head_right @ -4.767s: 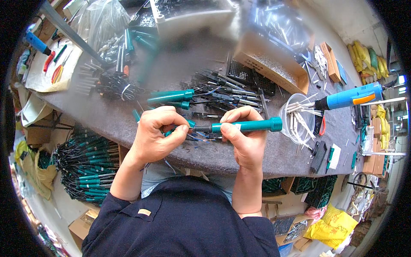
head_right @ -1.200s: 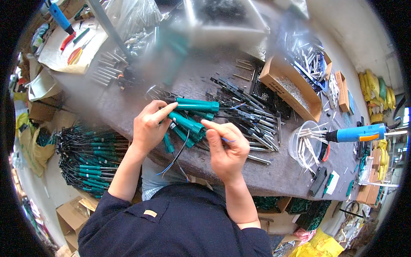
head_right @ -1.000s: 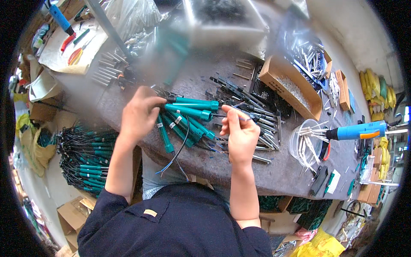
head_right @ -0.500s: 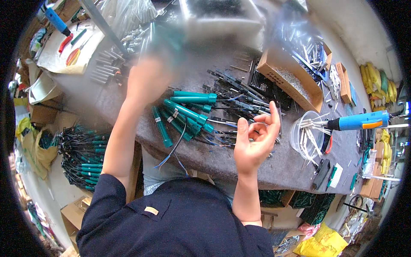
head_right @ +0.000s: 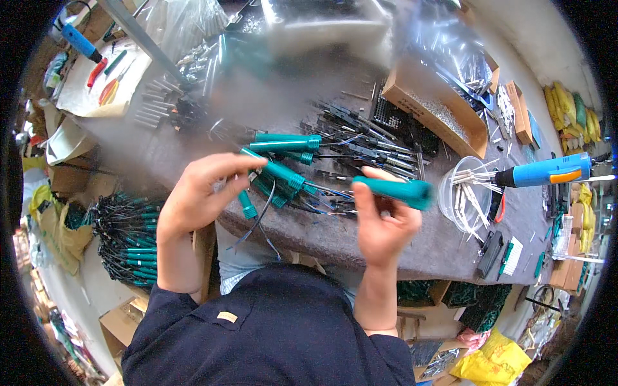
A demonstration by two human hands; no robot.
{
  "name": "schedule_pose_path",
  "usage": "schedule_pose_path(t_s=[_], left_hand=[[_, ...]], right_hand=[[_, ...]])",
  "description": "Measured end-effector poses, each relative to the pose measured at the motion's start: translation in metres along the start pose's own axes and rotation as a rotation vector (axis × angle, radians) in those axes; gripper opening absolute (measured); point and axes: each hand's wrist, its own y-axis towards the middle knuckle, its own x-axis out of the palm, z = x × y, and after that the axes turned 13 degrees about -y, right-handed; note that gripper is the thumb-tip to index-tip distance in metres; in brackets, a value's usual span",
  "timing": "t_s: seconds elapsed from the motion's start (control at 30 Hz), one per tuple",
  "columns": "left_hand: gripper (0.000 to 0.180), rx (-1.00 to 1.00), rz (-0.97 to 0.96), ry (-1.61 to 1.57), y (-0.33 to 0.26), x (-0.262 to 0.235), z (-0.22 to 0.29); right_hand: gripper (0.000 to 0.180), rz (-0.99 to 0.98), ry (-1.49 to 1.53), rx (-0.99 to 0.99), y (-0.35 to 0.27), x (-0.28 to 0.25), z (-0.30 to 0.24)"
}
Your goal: Assembling handheld tools by inserting heating elements into plastic handles and organizing internal wiring at a workshop station.
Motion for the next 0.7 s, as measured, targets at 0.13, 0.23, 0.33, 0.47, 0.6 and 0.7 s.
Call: schedule_pose_path(t_s=[0.13, 0.23, 0.33, 0.47, 0.6, 0.7], left_hand=[[0.048, -0.029, -0.464, 0.100, -0.017, 0.003, -0.005], [0.034, 0.081, -0.385, -0.041, -0.014, 0.037, -0.012], [0.022, 0.098, -0.147, -0.074, 0.003, 0.066, -0.003], [0.014, 0.232, 0.007, -0.043, 0.017, 0.095, -0.002], [0.010, 0.112, -0.009, -0.132, 0.016, 0.109, -0.006], [0.010, 0.027, 0.026, -0.166, 0.019, 0.107, 0.006]], right_hand=[[0.025, -0.073, 0.276, 0.112, -0.014, -0.023, 0.013], [0.026, -0.169, 0.425, 0.194, -0.028, -0.018, 0.009], [0.023, -0.117, 0.500, 0.276, -0.032, -0.013, 0.012], [0.015, -0.062, 0.531, 0.370, -0.031, -0.013, 0.021], [0.016, -0.006, 0.568, 0.403, -0.030, -0.020, 0.022], [0.016, -0.011, 0.616, 0.436, -0.029, -0.025, 0.022]])
